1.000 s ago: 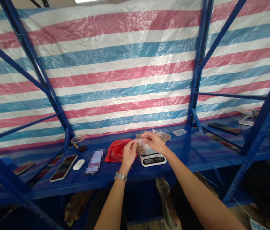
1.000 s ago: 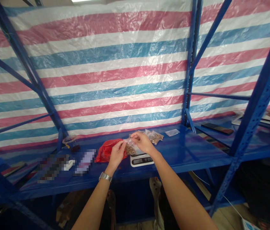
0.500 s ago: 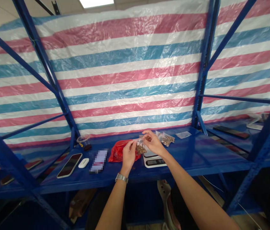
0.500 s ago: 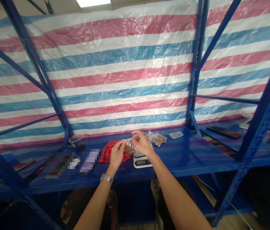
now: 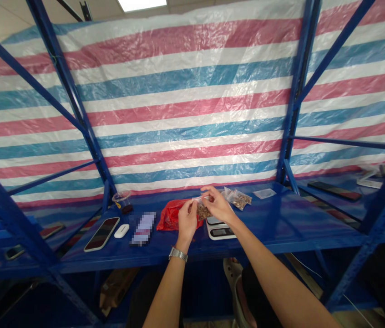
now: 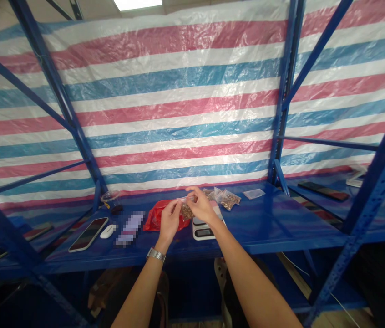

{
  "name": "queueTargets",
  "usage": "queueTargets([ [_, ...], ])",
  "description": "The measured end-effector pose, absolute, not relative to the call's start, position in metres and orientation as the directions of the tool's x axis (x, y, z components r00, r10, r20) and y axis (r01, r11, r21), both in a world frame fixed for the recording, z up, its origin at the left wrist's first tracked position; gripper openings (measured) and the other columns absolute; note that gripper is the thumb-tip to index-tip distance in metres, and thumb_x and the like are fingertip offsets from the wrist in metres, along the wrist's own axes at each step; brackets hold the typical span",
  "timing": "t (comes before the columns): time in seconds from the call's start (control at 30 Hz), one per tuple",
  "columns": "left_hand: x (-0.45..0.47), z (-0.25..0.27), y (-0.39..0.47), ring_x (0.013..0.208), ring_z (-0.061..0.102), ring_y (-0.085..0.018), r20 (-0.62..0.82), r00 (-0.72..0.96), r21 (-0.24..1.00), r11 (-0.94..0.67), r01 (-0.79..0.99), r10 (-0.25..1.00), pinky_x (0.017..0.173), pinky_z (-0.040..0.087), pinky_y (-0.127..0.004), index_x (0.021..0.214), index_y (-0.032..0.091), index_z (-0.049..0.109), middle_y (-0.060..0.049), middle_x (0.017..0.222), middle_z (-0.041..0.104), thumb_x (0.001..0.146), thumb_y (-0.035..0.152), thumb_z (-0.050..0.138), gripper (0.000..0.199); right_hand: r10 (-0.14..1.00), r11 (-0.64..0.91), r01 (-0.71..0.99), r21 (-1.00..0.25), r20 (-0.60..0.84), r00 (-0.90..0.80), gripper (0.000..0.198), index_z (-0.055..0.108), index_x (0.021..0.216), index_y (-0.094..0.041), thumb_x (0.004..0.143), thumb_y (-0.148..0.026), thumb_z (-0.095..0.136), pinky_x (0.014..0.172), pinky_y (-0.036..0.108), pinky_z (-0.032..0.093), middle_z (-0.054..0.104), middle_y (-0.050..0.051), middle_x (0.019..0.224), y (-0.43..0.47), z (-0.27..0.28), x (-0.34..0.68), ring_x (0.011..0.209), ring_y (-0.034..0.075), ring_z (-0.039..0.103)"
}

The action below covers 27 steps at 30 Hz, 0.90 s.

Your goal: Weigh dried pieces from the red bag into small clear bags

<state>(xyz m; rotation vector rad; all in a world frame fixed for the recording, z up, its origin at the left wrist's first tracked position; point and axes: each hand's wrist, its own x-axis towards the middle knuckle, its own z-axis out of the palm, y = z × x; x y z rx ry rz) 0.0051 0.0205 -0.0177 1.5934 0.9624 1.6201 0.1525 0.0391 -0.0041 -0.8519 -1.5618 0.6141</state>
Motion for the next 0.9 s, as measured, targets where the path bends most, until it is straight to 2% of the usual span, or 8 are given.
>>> queueTargets([
  [0.2, 0.009, -0.015, 0.018, 0.099, 0.073, -0.024, 0.509, -0.059, 0.861, -0.509, 0.003, 0.859, 0.092, 0.055, -0.035, 0.098, 0.017, 0.075, -0.010, 0.103, 0.079, 0.093, 0.045, 0.062, 0.031, 0.812, 0.581, 0.129, -0.803, 0.583, -0.030, 0.038, 0.057, 0.118, -0.022, 0.083, -0.033, 0.066, 0.075, 0.032, 0.047, 0.069, 0.001, 0.090, 0.038, -0.001, 0.150, 0.079, 0.017, 0.063],
  [0.43, 0.006, -0.021, 0.021, 0.094, 0.073, -0.022, 0.498, -0.078, 0.863, -0.502, -0.048, 0.864, 0.090, 0.056, -0.035, 0.095, 0.018, 0.073, -0.008, 0.097, 0.078, 0.090, 0.045, 0.067, 0.028, 0.795, 0.607, 0.115, -0.787, 0.605, -0.054, 0.032, 0.059, 0.111, -0.023, 0.081, -0.031, 0.067, 0.077, 0.032, 0.047, 0.068, -0.001, 0.084, 0.036, 0.000, 0.142, 0.079, 0.017, 0.064],
  [0.6, -0.002, -0.018, 0.023, 0.105, 0.071, -0.024, 0.506, -0.070, 0.862, -0.508, -0.005, 0.860, 0.099, 0.053, -0.037, 0.093, 0.019, 0.075, -0.010, 0.108, 0.078, 0.088, 0.043, 0.070, 0.025, 0.798, 0.603, 0.127, -0.787, 0.596, -0.090, 0.033, 0.062, 0.112, -0.023, 0.083, -0.037, 0.069, 0.078, 0.031, 0.048, 0.069, 0.000, 0.089, 0.030, 0.003, 0.144, 0.083, 0.018, 0.065],
  [0.73, -0.003, -0.015, 0.019, 0.101, 0.072, -0.024, 0.520, -0.031, 0.852, -0.517, 0.077, 0.853, 0.100, 0.052, -0.039, 0.092, 0.018, 0.076, -0.010, 0.101, 0.078, 0.090, 0.041, 0.067, 0.025, 0.832, 0.555, 0.101, -0.826, 0.550, -0.070, 0.035, 0.063, 0.110, -0.022, 0.078, -0.032, 0.072, 0.072, 0.030, 0.047, 0.068, -0.002, 0.081, 0.029, 0.003, 0.150, 0.075, 0.017, 0.063],
  [0.8, -0.004, -0.013, 0.016, 0.104, 0.071, -0.025, 0.523, -0.070, 0.850, -0.514, 0.115, 0.850, 0.100, 0.052, -0.039, 0.100, 0.018, 0.076, -0.011, 0.107, 0.078, 0.092, 0.041, 0.065, 0.027, 0.845, 0.534, 0.076, -0.842, 0.534, -0.018, 0.036, 0.063, 0.110, -0.022, 0.076, -0.032, 0.072, 0.069, 0.029, 0.047, 0.068, -0.002, 0.081, 0.033, 0.002, 0.154, 0.071, 0.017, 0.062],
  [0.9, -0.012, -0.013, 0.014, 0.112, 0.069, -0.025, 0.542, -0.186, 0.837, -0.508, 0.202, 0.819, 0.103, 0.051, -0.041, 0.117, 0.020, 0.073, -0.012, 0.121, 0.074, 0.094, 0.043, 0.064, 0.034, 0.861, 0.464, 0.054, -0.884, 0.465, 0.209, 0.034, 0.064, 0.106, -0.023, 0.074, -0.033, 0.068, 0.061, 0.030, 0.047, 0.065, -0.002, 0.081, 0.042, -0.004, 0.163, 0.063, 0.016, 0.058],
])
